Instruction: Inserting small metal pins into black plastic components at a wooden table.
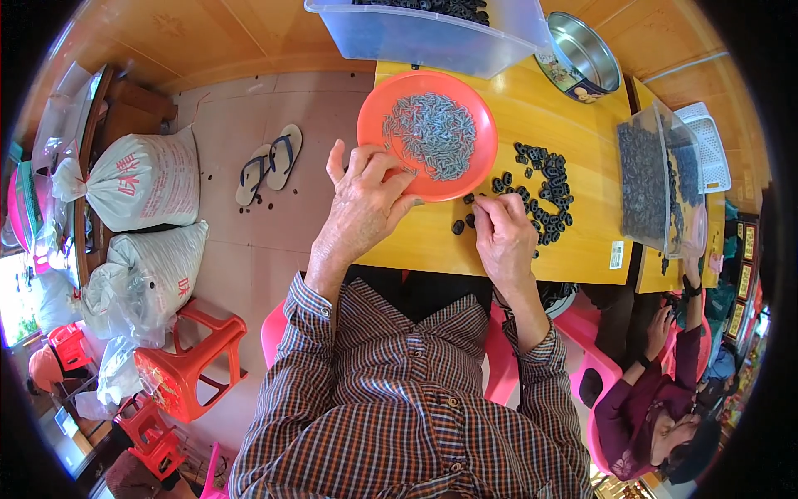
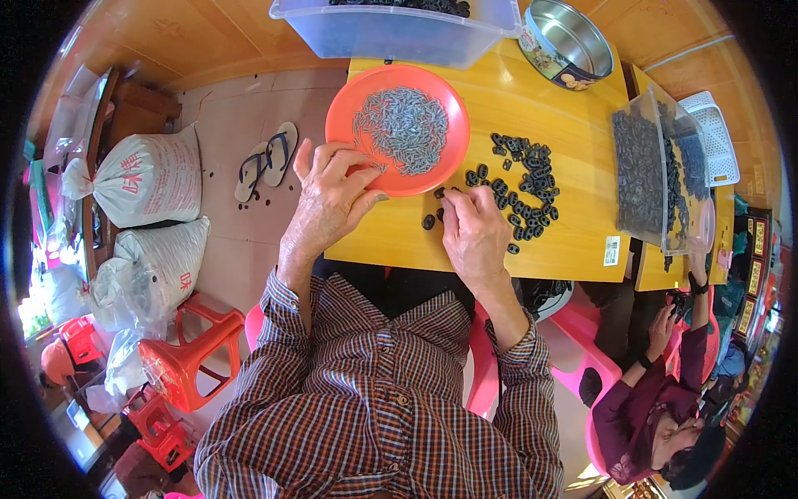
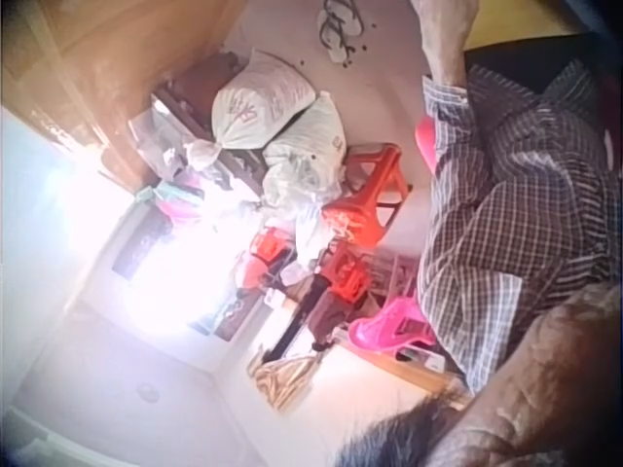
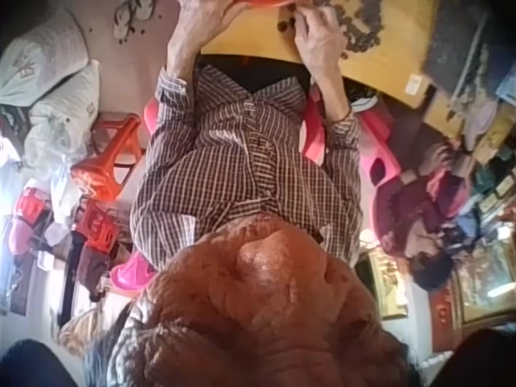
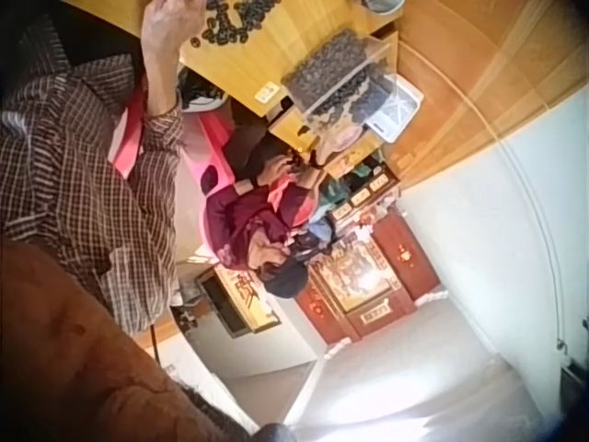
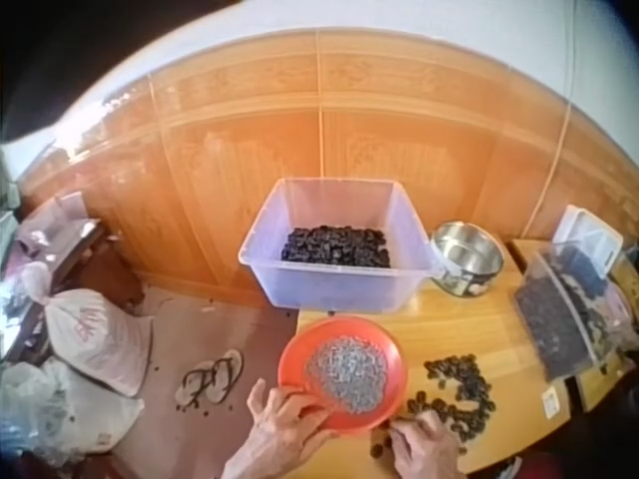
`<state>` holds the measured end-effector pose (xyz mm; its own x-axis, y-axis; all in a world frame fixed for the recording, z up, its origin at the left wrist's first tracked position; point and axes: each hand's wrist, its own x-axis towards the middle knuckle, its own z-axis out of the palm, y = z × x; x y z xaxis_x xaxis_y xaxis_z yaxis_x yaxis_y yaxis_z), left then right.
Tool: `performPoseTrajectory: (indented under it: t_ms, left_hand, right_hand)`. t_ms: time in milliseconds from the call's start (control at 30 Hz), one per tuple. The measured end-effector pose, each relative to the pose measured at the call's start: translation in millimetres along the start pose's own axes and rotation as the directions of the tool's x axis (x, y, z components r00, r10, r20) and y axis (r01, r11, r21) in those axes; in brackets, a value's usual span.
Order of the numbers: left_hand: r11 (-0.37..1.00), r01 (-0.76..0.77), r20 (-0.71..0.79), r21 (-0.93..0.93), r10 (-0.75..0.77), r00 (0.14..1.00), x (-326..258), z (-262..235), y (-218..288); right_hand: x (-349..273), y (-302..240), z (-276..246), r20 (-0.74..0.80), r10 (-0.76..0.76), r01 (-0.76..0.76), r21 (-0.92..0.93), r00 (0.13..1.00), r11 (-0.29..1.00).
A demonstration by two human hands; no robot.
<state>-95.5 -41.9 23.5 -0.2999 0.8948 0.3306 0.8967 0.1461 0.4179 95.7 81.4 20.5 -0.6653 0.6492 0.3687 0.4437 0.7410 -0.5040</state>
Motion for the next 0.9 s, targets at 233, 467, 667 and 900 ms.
performPoseTrajectory:
  t_ms: [233, 467, 667, 900]
  left_hand:
    - [0.996, -0.006, -0.024, -0.086, 0.004, 1.000, 2, 9, 0]
    - [0.988, -0.004, -0.029, -0.155, -0.001, 1.000, 5, 10, 2]
    - [0.975, 0.030, -0.013, -0.219, -0.034, 0.999, 6, 7, 6]
    - [0.980, 0.018, -0.022, -0.200, -0.023, 0.999, 6, 12, 10]
  right_hand:
    - [8, 2, 4, 0.145, 0.024, -0.002, -0.151, 0.989, 0.989]
    - [20, -1, -3, 0.223, 0.098, -0.078, -0.098, 0.970, 0.992]
    - [20, 1, -4, 0.266, 0.108, -0.095, -0.062, 0.958, 0.994]
    - [1, 15, -9, 0.347, 0.355, -0.487, 0.448, 0.868, 0.750]
